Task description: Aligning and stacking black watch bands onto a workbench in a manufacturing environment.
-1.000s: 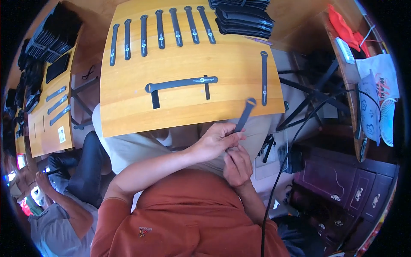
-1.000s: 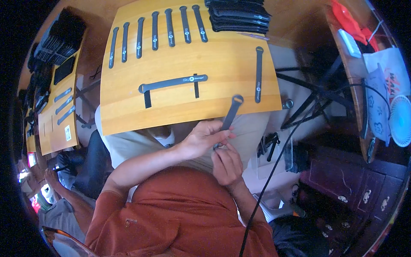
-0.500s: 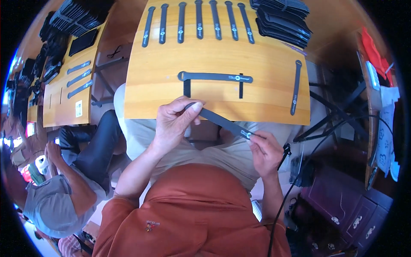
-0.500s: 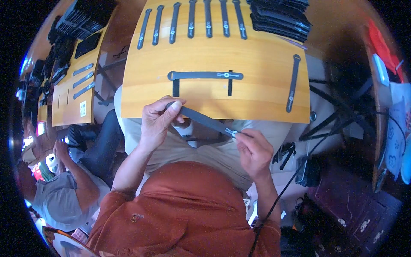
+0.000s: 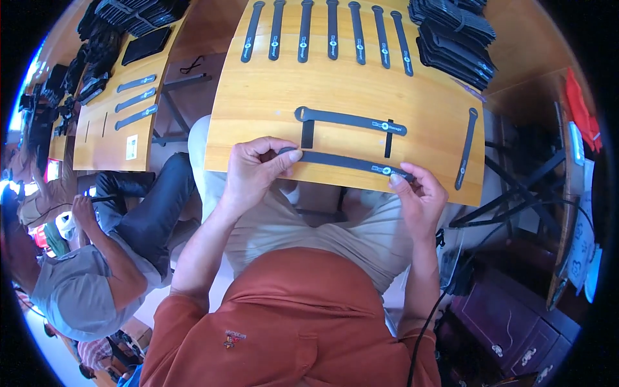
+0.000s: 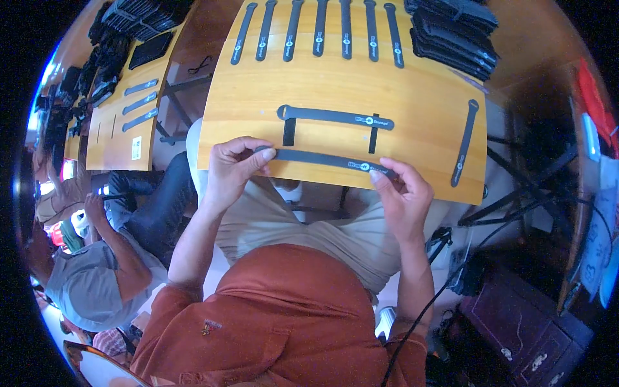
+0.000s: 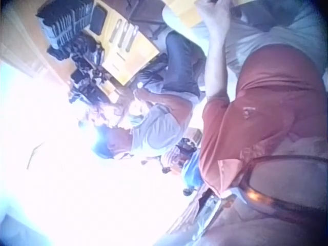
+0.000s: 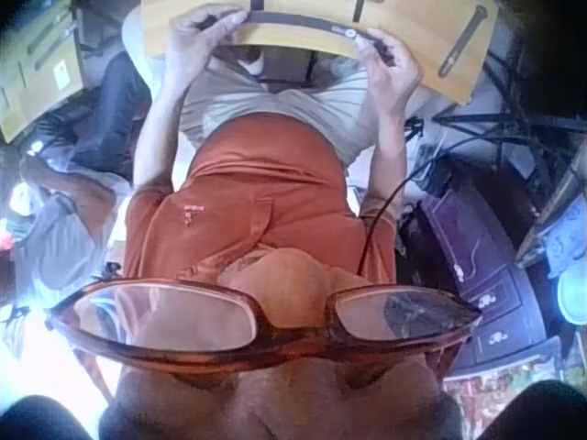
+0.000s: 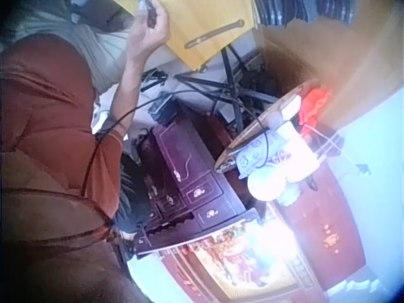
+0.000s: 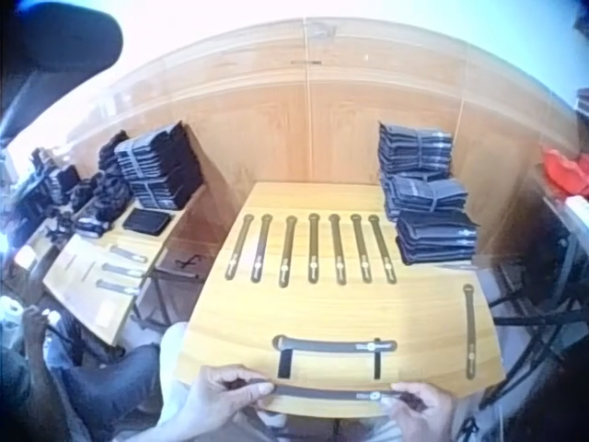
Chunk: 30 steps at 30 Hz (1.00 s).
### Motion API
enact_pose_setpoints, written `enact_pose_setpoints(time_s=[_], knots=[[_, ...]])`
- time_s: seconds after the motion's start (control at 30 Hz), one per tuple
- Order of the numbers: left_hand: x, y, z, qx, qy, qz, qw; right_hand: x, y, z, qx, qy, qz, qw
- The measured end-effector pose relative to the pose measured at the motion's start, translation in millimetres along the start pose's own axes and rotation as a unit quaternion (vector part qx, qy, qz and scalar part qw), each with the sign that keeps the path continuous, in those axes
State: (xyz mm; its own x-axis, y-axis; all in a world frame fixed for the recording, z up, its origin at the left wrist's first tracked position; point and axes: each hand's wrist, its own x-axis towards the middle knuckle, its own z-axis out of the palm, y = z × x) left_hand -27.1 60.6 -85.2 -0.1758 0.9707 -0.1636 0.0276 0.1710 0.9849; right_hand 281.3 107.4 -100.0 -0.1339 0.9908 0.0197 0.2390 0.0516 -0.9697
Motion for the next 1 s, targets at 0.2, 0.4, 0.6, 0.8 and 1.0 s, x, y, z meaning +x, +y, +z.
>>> enact_pose_setpoints(time_s=[0.2,0.4,0.6,0.8,1.0], knots=[[26,9,2,-0.021,-0.025,-0.002,0.999,24,-3,-3,0.019,0.016,0.0,1.0],[53,3,-3,0.087,0.001,-0.012,0.996,45,-3,2,-0.045,0.047,-0.003,0.998],[64,3,0,0.084,0.005,-0.003,0.996,63,1,6,-0.071,0.069,-0.029,0.995],[68,6,-4,0.156,-0.013,-0.024,0.987,69,-1,7,-0.129,0.053,-0.041,0.989],[71,3,-2,0.155,0.005,-0.042,0.987,72,7,5,-0.138,0.057,-0.05,0.987]])
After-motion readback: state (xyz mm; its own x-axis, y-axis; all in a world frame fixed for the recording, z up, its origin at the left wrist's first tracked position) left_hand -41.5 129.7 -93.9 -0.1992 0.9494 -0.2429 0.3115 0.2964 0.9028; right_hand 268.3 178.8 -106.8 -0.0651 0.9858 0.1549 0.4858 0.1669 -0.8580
